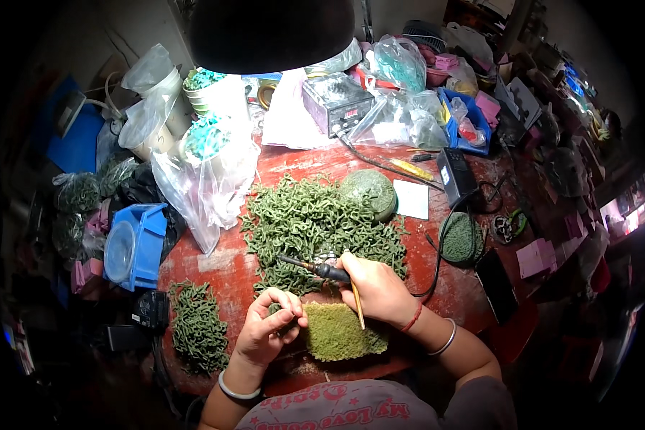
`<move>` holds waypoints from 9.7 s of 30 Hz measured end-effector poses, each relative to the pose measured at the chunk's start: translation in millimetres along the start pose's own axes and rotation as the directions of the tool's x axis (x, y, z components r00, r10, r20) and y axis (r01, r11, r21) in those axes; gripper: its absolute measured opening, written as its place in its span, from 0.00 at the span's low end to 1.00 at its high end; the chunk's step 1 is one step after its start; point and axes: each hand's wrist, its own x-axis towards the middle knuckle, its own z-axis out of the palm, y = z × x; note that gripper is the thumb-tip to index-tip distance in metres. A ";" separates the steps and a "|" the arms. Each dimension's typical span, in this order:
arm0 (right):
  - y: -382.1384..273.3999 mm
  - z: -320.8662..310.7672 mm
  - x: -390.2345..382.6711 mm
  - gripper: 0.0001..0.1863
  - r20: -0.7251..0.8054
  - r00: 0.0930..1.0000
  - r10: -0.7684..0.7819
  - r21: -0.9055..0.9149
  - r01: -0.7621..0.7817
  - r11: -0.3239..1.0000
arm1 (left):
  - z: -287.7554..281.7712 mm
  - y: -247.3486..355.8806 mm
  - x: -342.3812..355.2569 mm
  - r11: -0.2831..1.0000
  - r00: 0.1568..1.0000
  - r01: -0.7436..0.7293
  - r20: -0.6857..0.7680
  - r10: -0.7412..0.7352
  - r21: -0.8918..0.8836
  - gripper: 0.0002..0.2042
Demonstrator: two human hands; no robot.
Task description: The person uses a soldering iron to fuse small green plant-like pieces onto a green foam block, handling the pieces by hand and pressing the tool into them.
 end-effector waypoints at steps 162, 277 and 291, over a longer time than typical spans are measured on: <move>-68.7 6.9 -21.3 0.18 -0.257 0.966 -0.039 0.339 0.128 0.932 | 0.6 -3.8 -5.5 0.989 0.997 -0.035 -0.069 0.045 0.142 0.09; -63.9 -7.9 -12.6 0.13 -0.060 0.997 0.056 0.338 -0.032 0.941 | 1.5 2.2 -3.3 0.969 0.993 0.079 -0.099 -0.057 0.234 0.18; -63.7 -14.2 -17.2 0.14 -0.144 0.988 0.049 0.372 0.008 0.928 | 14.6 5.5 -3.1 0.967 0.995 0.039 -0.100 -0.014 0.250 0.14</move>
